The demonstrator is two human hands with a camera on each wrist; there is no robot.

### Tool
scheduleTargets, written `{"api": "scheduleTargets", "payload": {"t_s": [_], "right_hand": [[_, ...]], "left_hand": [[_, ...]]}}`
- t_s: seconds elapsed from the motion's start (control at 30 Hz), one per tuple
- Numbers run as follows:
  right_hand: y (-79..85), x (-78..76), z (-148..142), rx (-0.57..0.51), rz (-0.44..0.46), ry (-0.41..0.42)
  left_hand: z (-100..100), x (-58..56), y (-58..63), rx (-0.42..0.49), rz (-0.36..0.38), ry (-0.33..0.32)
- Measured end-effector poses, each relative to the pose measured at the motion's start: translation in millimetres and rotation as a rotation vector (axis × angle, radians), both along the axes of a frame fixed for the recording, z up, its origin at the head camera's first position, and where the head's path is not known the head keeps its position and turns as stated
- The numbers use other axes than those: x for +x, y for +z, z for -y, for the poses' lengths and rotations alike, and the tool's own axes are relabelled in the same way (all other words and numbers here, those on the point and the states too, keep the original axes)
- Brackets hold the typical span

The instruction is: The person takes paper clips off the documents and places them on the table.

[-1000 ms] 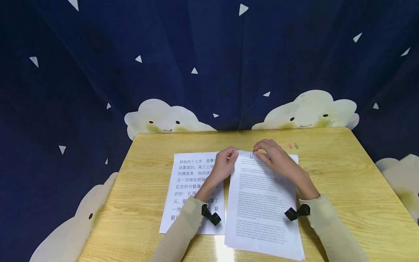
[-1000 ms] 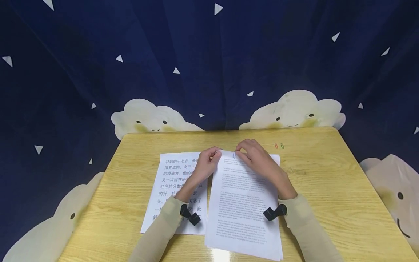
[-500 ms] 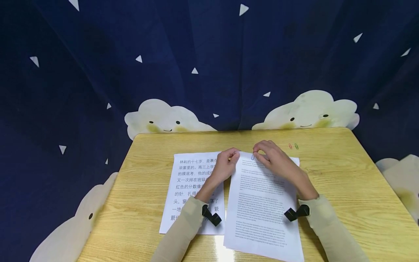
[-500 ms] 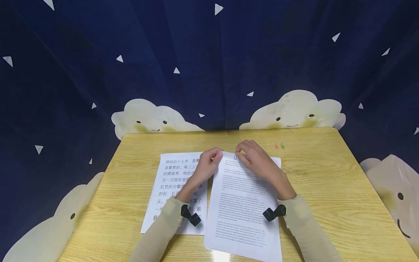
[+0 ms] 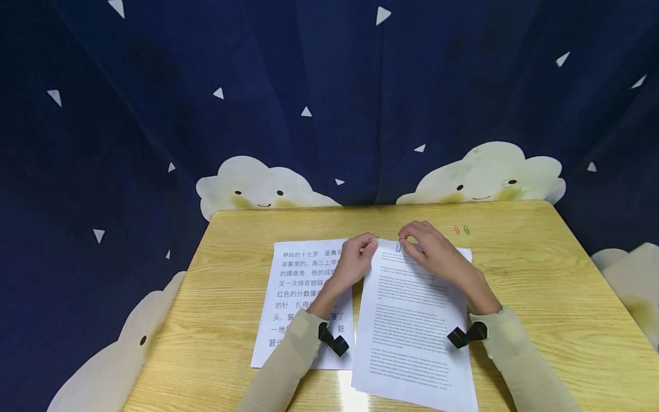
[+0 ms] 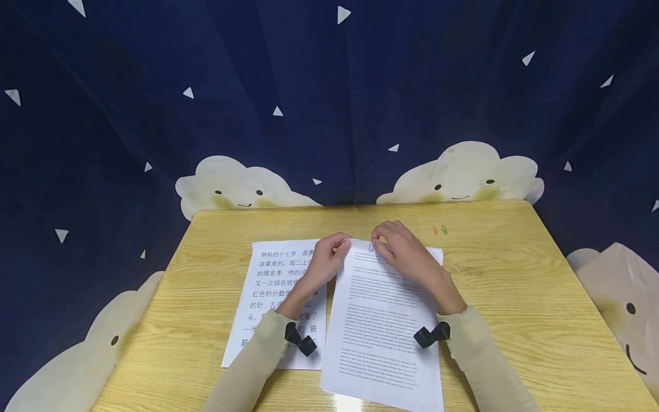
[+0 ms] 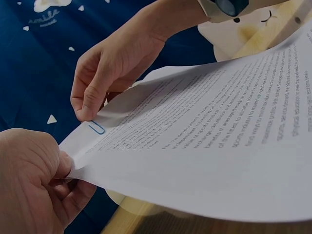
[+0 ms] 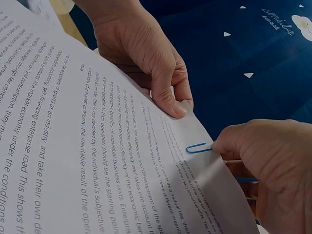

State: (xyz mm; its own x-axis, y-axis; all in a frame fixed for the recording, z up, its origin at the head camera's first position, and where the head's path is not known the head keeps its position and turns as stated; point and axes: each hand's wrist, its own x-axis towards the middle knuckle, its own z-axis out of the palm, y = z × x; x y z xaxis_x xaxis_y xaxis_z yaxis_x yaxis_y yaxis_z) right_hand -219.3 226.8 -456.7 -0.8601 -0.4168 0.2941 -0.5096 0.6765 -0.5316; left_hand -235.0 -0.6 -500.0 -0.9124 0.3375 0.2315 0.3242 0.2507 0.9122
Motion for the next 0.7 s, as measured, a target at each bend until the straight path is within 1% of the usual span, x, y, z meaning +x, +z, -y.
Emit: {"api": "scheduleTargets", "payload": {"t_s": [0.43,0.7], "right_hand": [[-1.4,-1.3,-1.2,-0.033,0.006,0.01],[-1.5,-0.6,-1.4,-0.048,0.017,0.015]], "left_hand": [[-0.4,0.3,-0.2,0.009,-0.015,-0.017],[0.4,0.6,1.3,-0.001,-0.026,-0.011]]}}
